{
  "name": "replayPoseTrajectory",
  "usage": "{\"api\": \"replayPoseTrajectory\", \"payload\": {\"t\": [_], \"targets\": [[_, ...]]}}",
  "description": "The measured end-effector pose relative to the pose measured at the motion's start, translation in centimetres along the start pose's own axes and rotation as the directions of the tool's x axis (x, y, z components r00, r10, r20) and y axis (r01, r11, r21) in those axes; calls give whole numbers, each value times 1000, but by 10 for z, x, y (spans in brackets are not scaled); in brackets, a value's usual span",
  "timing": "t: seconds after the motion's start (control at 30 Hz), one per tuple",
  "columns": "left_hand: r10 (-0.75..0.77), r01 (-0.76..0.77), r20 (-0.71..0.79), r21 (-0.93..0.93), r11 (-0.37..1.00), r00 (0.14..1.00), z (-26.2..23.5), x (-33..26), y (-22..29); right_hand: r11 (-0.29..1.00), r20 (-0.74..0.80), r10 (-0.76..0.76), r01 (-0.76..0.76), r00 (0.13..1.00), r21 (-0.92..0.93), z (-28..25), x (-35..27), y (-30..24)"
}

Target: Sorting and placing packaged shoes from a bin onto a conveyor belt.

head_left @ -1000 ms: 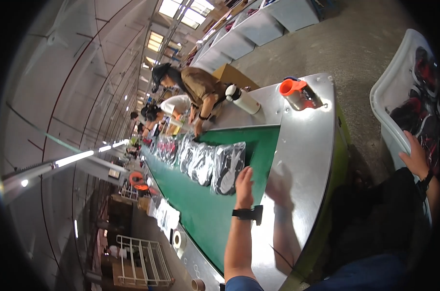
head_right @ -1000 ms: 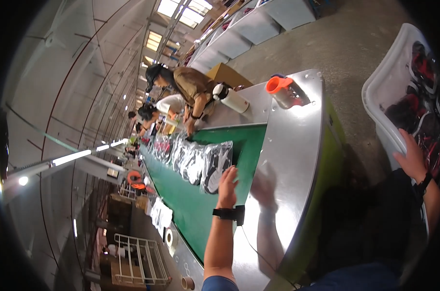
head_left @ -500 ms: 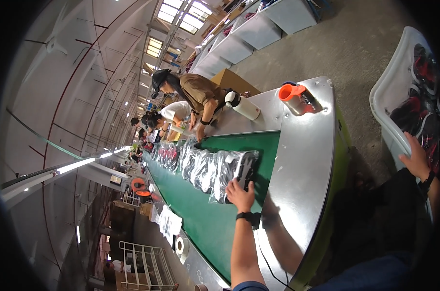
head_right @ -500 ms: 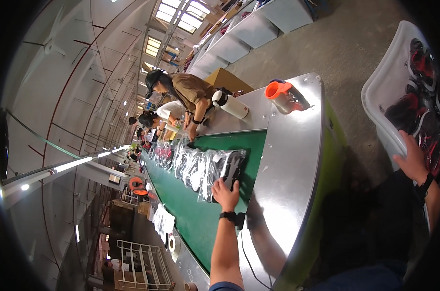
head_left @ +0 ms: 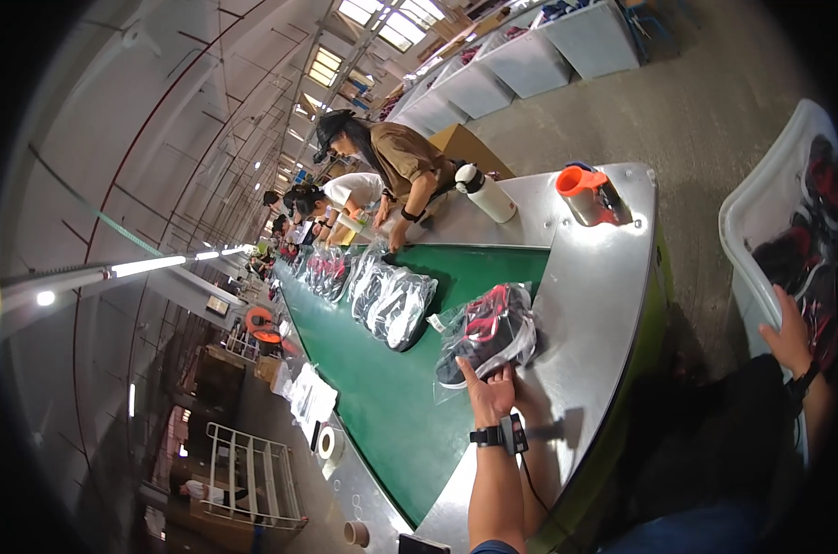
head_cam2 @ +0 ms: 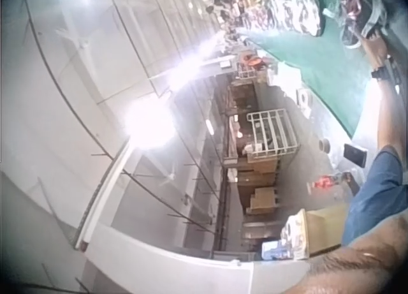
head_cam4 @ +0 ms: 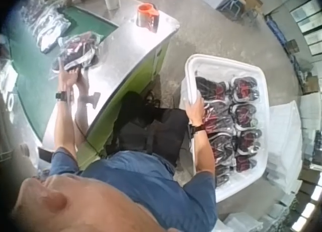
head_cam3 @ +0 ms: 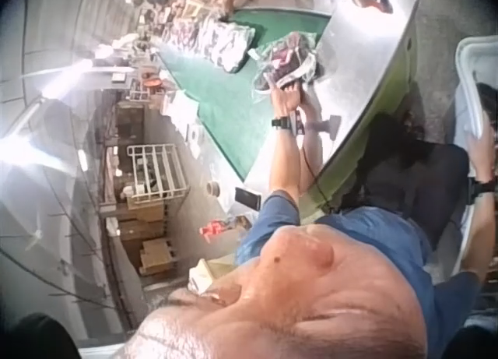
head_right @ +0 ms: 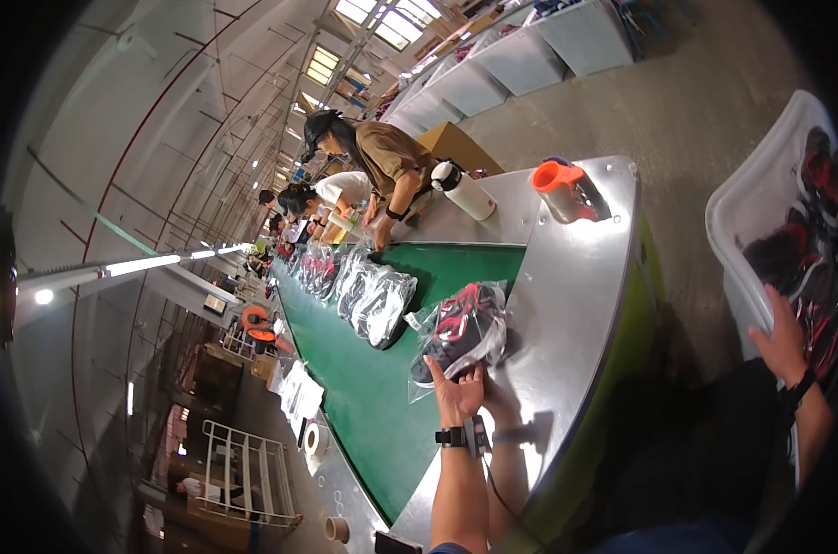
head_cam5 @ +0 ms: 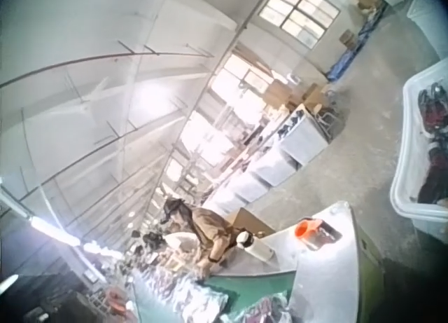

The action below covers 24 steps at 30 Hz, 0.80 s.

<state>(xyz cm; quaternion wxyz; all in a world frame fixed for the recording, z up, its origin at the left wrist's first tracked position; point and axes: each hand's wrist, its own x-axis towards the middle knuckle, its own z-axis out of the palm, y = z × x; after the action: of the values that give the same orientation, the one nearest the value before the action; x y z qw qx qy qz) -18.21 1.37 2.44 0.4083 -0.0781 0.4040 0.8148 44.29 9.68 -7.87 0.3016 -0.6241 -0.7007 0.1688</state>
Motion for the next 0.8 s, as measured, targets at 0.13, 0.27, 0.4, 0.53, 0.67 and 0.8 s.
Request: {"api": "replayPoseTrajectory", "payload": {"t": [0.13,0.27,0.4,0.53,0.67,0.8], "targets": [[91,-104,196,57,993,976,-14,52,-10,1000,1,16,-16,1000,7,-4,-2,-5],[294,-316,298,30,948,908,-16,60,-21,999,6,39,-38,999,-35,-12,-2,-25],[270,-274,410,-50,960,871,-5,43,-25,991,17,68,-65,998,-119,-22,-2,-36],[324,-290,380,-146,946,866,8,26,-23,998,2,-49,49,999,-29,-9,4,-4],[372,-345,364,-139,928,854,12,13,-21,977,-8,75,-72,997,202,-12,8,-5],[374,-325,361,-191,926,854,20,-5,-19,974,-66,42,-26,997,226,-48,7,-92]]}}
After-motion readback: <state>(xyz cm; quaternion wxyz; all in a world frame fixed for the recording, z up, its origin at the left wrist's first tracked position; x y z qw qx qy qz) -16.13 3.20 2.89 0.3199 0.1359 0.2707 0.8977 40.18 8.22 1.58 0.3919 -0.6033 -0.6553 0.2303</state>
